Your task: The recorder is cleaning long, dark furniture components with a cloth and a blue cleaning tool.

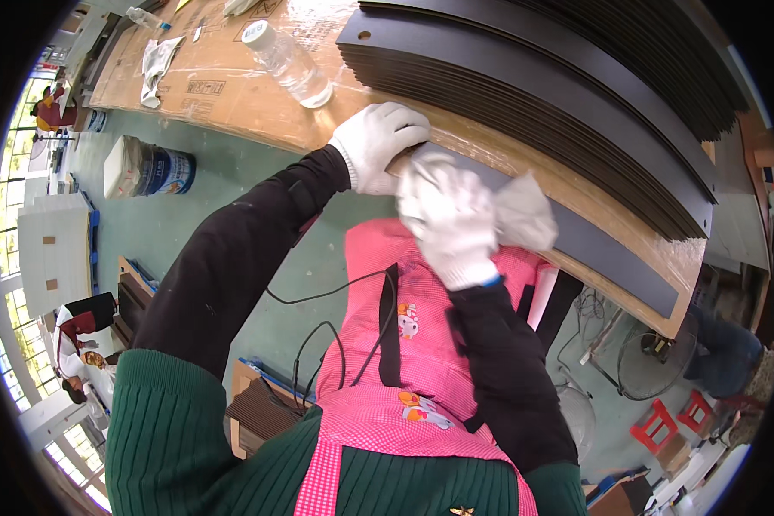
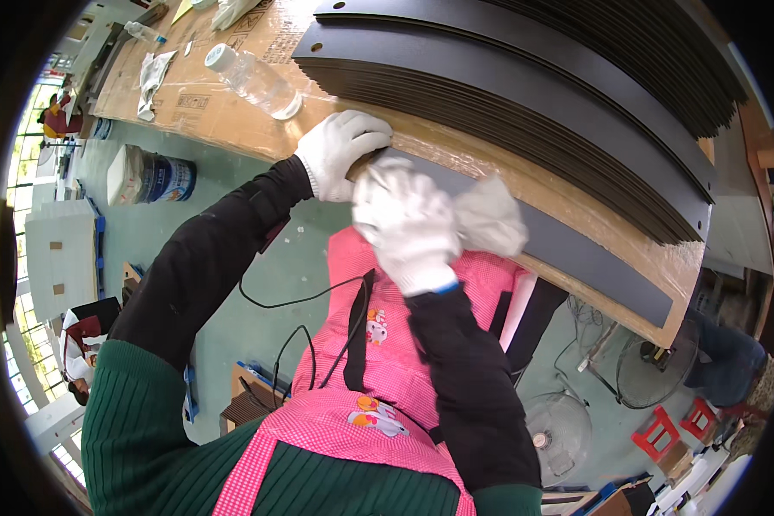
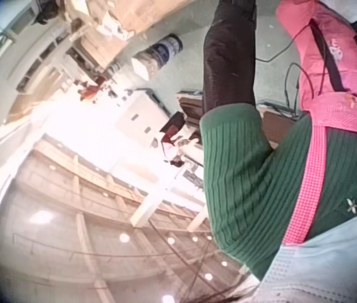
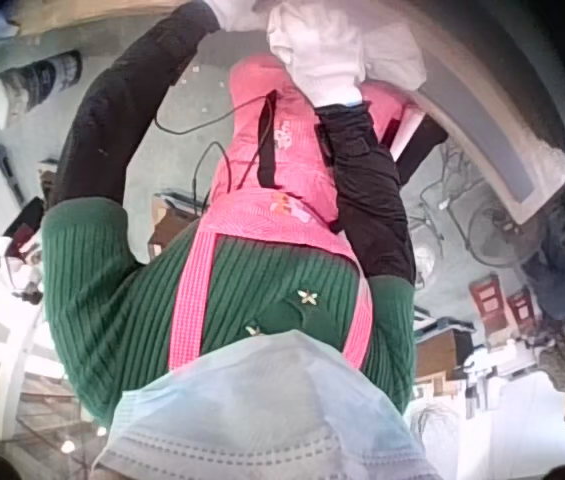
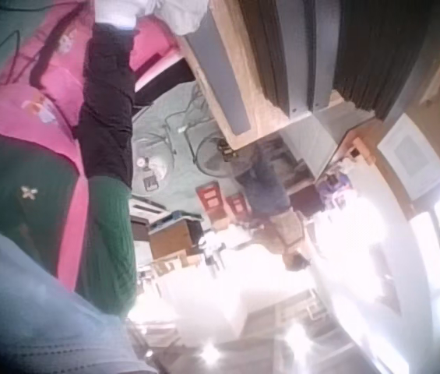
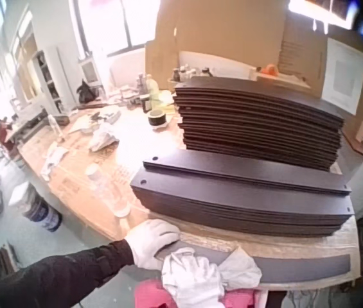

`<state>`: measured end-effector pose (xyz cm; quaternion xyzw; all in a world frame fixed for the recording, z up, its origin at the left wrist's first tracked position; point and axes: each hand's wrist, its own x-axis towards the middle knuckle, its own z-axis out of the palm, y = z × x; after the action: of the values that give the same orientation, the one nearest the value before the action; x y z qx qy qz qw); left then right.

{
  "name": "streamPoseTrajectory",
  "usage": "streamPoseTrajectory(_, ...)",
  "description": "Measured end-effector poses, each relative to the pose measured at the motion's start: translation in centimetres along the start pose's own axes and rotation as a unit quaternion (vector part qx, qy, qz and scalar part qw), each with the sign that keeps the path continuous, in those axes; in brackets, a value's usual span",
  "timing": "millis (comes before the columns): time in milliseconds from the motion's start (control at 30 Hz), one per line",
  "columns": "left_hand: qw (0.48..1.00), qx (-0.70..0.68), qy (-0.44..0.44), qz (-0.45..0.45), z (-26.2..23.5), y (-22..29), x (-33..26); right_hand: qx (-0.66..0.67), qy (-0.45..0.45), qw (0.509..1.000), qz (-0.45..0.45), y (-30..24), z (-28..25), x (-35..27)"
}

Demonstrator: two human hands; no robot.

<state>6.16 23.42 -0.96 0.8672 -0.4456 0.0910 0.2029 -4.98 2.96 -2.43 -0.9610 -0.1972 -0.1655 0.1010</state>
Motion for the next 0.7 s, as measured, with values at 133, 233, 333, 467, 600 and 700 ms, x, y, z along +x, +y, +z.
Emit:
streamPoseTrajectory(133, 0.999, -0.014, -0.008, -0.035, -2.4, 0.6, -1.7, 0.147, -0.003, 0.985, 0.092, 6.2, -1.3, -4.9)
streamPoseTrajectory(233, 0.999, -0.02, -0.03, -0.025, -1.7, 1.0, -0.2, 0.147, -0.016, 0.982, 0.119, 4.9, -1.6, -5.4)
streamPoseTrajectory(333, 1.0, -0.013, 0.003, -0.005, -0.2, 0.7, 0.3, 0.022, -0.045, 0.998, 0.036, 0.3, -0.5, -1.9)
streamPoseTrajectory(467, 1.0, -0.009, 0.002, -0.001, 0.7, 0.3, 0.1, 0.071, -0.079, 0.994, -0.016, 1.2, -2.2, -0.7)
streamPoseTrajectory(600, 1.0, -0.016, -0.013, -0.014, -1.6, 0.4, -1.3, 0.07, -0.018, 0.988, 0.135, 10.8, -3.7, -9.1)
streamPoseTrajectory(700, 1.0, -0.021, -0.012, -0.014, -1.9, 0.5, -0.6, -0.06, 0.061, 0.958, 0.275, 20.3, -7.8, -16.5)
